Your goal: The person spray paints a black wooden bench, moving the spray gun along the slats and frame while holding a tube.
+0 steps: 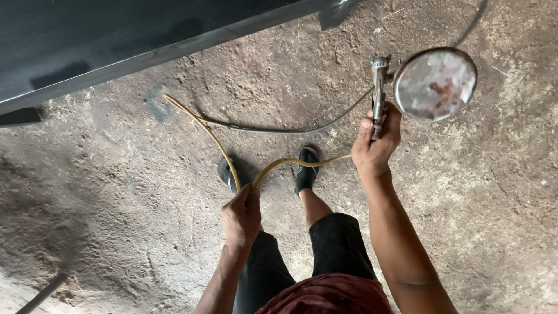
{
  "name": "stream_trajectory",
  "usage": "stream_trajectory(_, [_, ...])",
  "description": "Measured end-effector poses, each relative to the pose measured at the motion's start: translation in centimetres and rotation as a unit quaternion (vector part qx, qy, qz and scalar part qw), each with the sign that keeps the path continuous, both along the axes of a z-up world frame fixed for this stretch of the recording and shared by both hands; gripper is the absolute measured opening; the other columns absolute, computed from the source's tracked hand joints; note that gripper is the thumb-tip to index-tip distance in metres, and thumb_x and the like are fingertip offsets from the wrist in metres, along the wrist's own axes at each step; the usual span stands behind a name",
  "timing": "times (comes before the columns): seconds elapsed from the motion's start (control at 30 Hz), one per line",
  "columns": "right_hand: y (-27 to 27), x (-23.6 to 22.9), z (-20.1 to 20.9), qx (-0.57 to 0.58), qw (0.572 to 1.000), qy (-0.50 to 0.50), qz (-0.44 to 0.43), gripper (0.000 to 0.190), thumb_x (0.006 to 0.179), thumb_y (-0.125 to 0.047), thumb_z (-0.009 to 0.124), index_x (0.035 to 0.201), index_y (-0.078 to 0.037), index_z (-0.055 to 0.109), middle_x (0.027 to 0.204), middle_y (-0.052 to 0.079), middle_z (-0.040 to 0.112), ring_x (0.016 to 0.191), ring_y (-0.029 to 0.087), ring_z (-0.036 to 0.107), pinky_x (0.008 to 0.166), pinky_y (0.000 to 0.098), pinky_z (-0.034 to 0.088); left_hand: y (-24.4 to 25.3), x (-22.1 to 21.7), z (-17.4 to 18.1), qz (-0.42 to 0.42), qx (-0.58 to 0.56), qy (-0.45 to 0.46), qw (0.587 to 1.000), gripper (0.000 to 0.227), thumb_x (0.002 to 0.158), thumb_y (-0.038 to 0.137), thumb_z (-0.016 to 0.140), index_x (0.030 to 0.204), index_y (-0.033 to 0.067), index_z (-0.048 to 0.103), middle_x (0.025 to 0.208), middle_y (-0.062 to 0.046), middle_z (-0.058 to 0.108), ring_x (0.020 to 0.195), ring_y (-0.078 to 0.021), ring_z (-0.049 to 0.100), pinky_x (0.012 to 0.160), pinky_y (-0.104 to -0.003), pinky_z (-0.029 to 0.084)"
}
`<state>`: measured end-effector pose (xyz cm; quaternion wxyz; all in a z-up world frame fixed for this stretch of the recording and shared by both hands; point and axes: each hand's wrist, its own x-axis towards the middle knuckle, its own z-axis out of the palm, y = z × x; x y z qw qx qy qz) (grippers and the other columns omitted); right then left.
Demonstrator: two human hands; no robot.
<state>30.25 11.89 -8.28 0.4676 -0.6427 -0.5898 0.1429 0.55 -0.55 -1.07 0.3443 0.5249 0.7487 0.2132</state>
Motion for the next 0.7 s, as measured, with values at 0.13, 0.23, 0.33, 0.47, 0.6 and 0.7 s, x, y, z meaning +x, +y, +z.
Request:
stream_trajectory(0.13, [-0.3, 0.1, 0.1, 0.01, 1.0, -0.008, 0.019, 0.048, 0.119, -0.048, 0.043, 0.12, -0.002, 0.052, 0.089, 0.005, 0.054, 0.068, 0.01, 0.051, 0.063, 0.0323, 0.046, -0.4, 0.3, -0.2, -0.011, -0.018, 0.023, 1.0, 0.015, 0.097, 0.017, 0.07, 0.087, 0.0056, 0.074, 0.051, -0.003, 0.061, 0.038, -0.008, 0.054, 0.032, -0.029, 0.038])
stream_trajectory(0.23, [-0.3, 0.5, 0.1, -0.014, 1.0, 0.002, 0.027, 0.047, 0.117, -0.049, 0.042, 0.121, -0.004, 0.054, 0.086, 0.003, 0.053, 0.068, 0.009, 0.051, 0.061, 0.0307, 0.045, -0.3, 0.3, 0.2, -0.02, -0.009, 0.003, 1.0, 0.015, 0.097, 0.015, 0.069, 0.088, 0.0048, 0.073, 0.051, -0.004, 0.059, 0.039, -0.0089, 0.052, 0.034, -0.029, 0.038])
stream_trajectory(0.33, [0.0, 1.4, 0.4, 0.007, 0.999, 0.014, 0.029, 0.048, 0.117, -0.05, 0.041, 0.12, -0.005, 0.056, 0.087, 0.005, 0.055, 0.064, 0.008, 0.049, 0.057, 0.029, 0.044, 0.1, 0.3, 0.3, -0.028, 0.004, -0.013, 1.0, 0.014, 0.098, 0.015, 0.068, 0.09, 0.0045, 0.072, 0.053, -0.003, 0.06, 0.04, -0.0069, 0.053, 0.034, -0.028, 0.04])
stream_trajectory(0.47, [0.8, 3.8, 2.1, 0.034, 0.998, 0.049, -0.001, 0.048, 0.115, -0.054, 0.043, 0.116, -0.007, 0.051, 0.079, 0.004, 0.053, 0.059, 0.008, 0.044, 0.052, 0.0274, 0.037, 0.8, 0.5, 0.4, -0.037, 0.017, -0.003, 0.999, 0.017, 0.098, 0.016, 0.07, 0.085, 0.0042, 0.071, 0.053, -0.004, 0.059, 0.04, -0.0079, 0.052, 0.035, -0.029, 0.039])
stream_trajectory(0.6, [1.0, 5.8, 6.4, -0.019, 0.994, 0.096, -0.038, 0.058, 0.112, -0.062, 0.042, 0.117, -0.005, 0.052, 0.075, 0.002, 0.053, 0.058, 0.007, 0.047, 0.056, 0.0279, 0.039, 1.1, 1.0, 1.2, -0.041, 0.011, -0.002, 0.999, 0.014, 0.097, 0.016, 0.07, 0.091, 0.0047, 0.073, 0.054, -0.005, 0.062, 0.041, -0.0094, 0.056, 0.036, -0.029, 0.04])
stream_trajectory(0.7, [1.1, 7.3, 10.9, -0.128, 0.982, 0.11, -0.089, 0.069, 0.107, -0.069, 0.043, 0.122, -0.003, 0.053, 0.09, 0.003, 0.06, 0.064, 0.007, 0.056, 0.053, 0.0258, 0.047, 1.5, 1.2, 2.0, -0.037, 0.006, 0.001, 0.999, 0.013, 0.096, 0.017, 0.071, 0.099, 0.005, 0.076, 0.055, -0.007, 0.064, 0.041, -0.0102, 0.059, 0.037, -0.029, 0.042])
